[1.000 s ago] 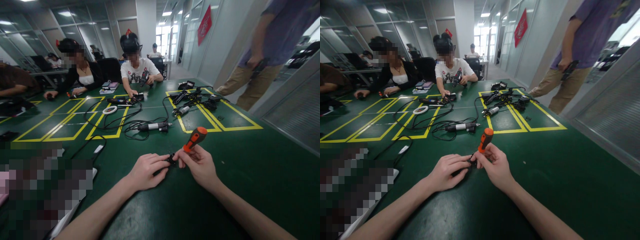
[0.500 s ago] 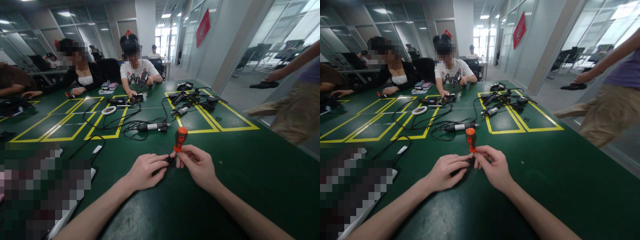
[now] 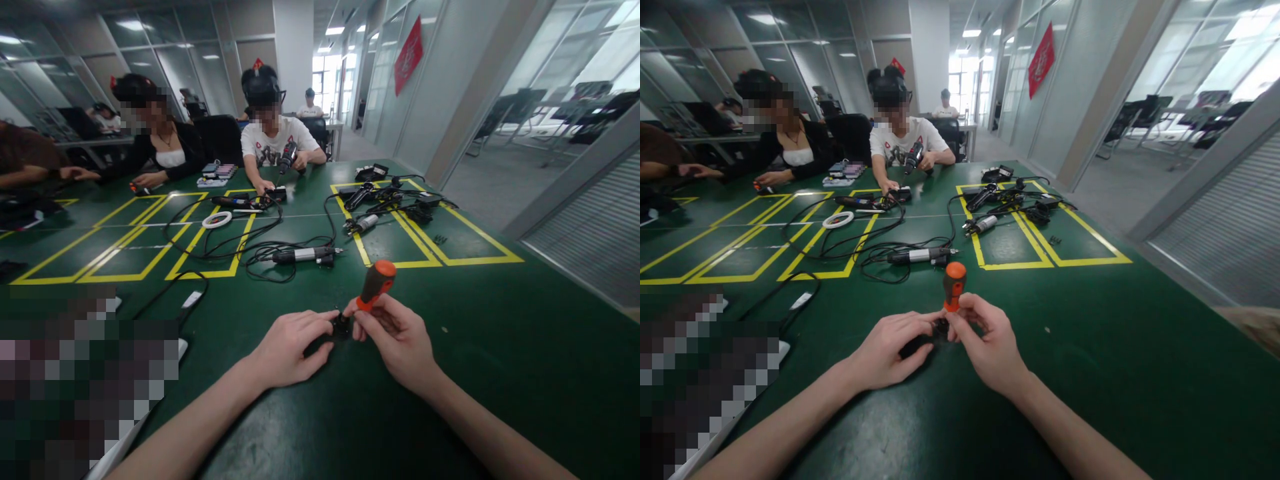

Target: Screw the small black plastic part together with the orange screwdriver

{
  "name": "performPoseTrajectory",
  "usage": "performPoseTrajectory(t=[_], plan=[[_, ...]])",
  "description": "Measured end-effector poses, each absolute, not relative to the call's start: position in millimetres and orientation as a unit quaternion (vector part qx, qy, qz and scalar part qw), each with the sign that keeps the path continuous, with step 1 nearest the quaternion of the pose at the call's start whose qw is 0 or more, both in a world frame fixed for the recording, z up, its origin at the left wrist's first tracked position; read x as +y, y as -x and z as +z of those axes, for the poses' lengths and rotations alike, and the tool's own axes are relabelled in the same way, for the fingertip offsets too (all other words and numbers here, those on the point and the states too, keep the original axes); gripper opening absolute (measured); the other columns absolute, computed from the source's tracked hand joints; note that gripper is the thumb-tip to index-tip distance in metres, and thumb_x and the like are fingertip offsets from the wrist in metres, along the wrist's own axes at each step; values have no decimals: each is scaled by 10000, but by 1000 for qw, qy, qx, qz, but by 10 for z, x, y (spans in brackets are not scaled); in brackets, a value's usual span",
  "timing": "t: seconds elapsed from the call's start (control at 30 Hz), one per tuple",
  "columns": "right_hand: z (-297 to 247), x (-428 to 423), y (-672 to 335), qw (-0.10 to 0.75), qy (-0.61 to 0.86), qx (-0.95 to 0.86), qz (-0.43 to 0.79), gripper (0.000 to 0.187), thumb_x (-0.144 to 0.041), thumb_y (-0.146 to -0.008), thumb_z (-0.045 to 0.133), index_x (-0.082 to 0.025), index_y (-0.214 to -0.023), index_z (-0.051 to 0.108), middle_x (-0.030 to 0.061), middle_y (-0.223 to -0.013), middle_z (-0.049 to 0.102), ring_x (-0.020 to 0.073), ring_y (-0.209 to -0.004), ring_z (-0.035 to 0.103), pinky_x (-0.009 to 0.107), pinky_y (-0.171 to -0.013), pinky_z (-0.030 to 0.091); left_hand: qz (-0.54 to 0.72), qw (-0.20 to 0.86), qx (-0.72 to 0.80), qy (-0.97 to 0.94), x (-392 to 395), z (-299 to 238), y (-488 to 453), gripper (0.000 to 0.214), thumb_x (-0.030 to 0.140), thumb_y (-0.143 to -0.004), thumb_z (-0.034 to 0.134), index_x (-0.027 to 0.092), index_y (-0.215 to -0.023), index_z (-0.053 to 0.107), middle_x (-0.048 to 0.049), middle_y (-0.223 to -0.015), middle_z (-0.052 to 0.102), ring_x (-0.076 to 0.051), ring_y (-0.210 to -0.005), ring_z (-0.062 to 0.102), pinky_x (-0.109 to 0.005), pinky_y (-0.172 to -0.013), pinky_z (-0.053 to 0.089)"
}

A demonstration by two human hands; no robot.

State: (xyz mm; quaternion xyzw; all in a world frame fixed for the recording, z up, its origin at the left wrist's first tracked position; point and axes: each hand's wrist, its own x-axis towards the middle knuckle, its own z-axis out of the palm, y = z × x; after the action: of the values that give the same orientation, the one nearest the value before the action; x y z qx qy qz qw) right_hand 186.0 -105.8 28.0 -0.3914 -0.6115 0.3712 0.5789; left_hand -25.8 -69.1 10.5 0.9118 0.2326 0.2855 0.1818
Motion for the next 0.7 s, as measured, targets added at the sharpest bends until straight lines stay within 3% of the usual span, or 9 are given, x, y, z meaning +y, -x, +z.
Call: performPoseTrajectory(t=[0.17,0.4,0.5,0.6,0.7], plan=[[253,-1030,-1862,588,388,-592,392,254,-419,-1003,630,-195,-894,683,3,-687,658,110,-527,607,232,-510,522,254,297,277,-878,-712,117,257,227,180,-875,655,224,-1044,510,-122,-1372,686,-238,-1153,708,-361,-961,556],[224,-1046,-1817,605,406,-554,404,217,-401,-946,708,-214,-907,606,18,-714,730,120,-508,621,232,-492,534,281,354,304,-838,-695,98,267,261,191,-859,708,224,-1046,528,-75,-1202,708,-214,-1093,692,-354,-950,539],[254,-1063,-1830,593,423,-569,381,169,-348,-926,725,-207,-877,645,36,-731,739,132,-521,626,258,-509,545,286,365,307,-831,-687,92,266,371,185,-857,730,218,-1189,568,-63,-1157,720,-200,-1038,695,-349,-938,559],[291,-1078,-1855,585,424,-609,326,106,-261,-883,757,-206,-807,706,33,-732,714,141,-544,613,278,-520,537,279,365,292,-839,-678,87,268,546,187,-881,732,222,-1392,543,-93,-1272,709,-214,-1130,686,-366,-1010,556],[315,-1088,-1866,584,405,-642,288,124,-193,-881,738,-214,-760,730,18,-706,688,138,-546,603,273,-513,516,272,353,274,-853,-668,85,265,455,181,-917,709,217,-1360,614,-98,-1326,706,-222,-1203,675,-366,-1065,532]])
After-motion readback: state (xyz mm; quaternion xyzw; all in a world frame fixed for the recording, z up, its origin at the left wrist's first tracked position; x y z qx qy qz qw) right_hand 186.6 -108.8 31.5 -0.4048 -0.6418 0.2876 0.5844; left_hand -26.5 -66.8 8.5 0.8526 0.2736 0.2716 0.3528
